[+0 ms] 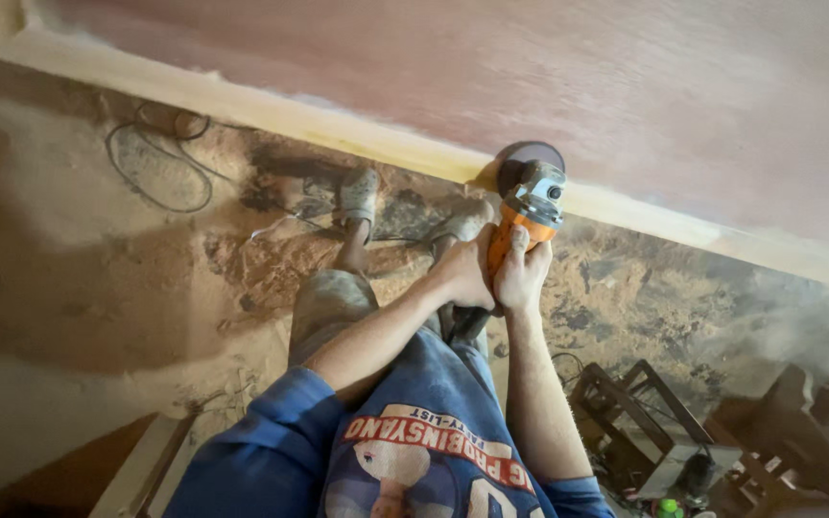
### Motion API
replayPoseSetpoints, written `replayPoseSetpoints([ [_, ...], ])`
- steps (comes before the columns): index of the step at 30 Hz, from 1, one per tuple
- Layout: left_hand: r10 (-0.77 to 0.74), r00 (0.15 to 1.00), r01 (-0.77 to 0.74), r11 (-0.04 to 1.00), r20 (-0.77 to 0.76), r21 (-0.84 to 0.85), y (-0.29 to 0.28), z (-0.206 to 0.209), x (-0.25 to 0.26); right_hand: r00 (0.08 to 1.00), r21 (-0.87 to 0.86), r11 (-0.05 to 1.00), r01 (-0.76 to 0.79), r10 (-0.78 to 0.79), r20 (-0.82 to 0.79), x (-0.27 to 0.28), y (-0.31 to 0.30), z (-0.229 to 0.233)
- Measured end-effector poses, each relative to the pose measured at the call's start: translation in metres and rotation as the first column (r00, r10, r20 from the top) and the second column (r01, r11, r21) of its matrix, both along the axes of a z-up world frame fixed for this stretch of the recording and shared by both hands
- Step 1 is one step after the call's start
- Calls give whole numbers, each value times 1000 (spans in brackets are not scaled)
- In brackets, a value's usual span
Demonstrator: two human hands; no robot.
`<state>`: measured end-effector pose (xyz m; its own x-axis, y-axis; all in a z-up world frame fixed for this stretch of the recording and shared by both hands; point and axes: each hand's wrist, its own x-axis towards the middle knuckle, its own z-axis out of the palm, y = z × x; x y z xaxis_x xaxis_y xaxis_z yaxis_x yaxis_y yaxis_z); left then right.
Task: The person sands the edges and surfaces of a large rectangular wooden panel using a handheld power sander, moving the tool along the wood in a workshop environment.
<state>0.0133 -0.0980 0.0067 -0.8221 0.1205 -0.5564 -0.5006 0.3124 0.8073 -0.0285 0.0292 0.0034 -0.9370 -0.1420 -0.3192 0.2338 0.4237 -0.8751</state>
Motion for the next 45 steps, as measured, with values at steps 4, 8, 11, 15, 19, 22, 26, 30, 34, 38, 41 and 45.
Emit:
replayPoseSetpoints([
  [4,59,995,-63,997,84,46,-33,2,14,1000,-43,999,-29,29,-3,12,-34,-1],
  [8,110,994,-112,992,24,63,-63,1,26,999,52,998,-43,42,25,21,-65,2],
  [11,154,987,-157,983,41,93,-84,-4,39,996,59,994,-89,88,21,27,-89,6],
  [15,187,982,-186,980,-2,70,-104,-13,52,988,-11,988,-153,152,-13,32,-120,8],
  [19,161,987,-161,987,15,19,-122,-19,62,980,59,978,-198,199,-11,37,-144,7],
  [22,135,989,-136,991,64,8,-138,-14,68,962,83,959,-271,273,-20,42,-162,11],
  [26,266,964,-267,962,26,50,-165,-1,84,938,48,937,-346,345,26,51,-192,18],
  [30,339,939,-340,940,54,16,-184,6,98,906,99,910,-402,380,186,58,-221,15],
  [34,355,926,-356,934,129,-13,-180,8,103,876,146,864,-482,475,84,59,-221,16],
  [38,352,933,-355,935,72,20,-150,0,93,910,134,902,-410,396,119,53,-194,24],
  [41,328,943,-332,941,61,61,-123,-4,88,941,116,934,-338,331,77,49,-166,28],
  [45,274,961,-277,956,43,96,-99,-5,76,964,111,958,-263,258,57,45,-135,28],
])
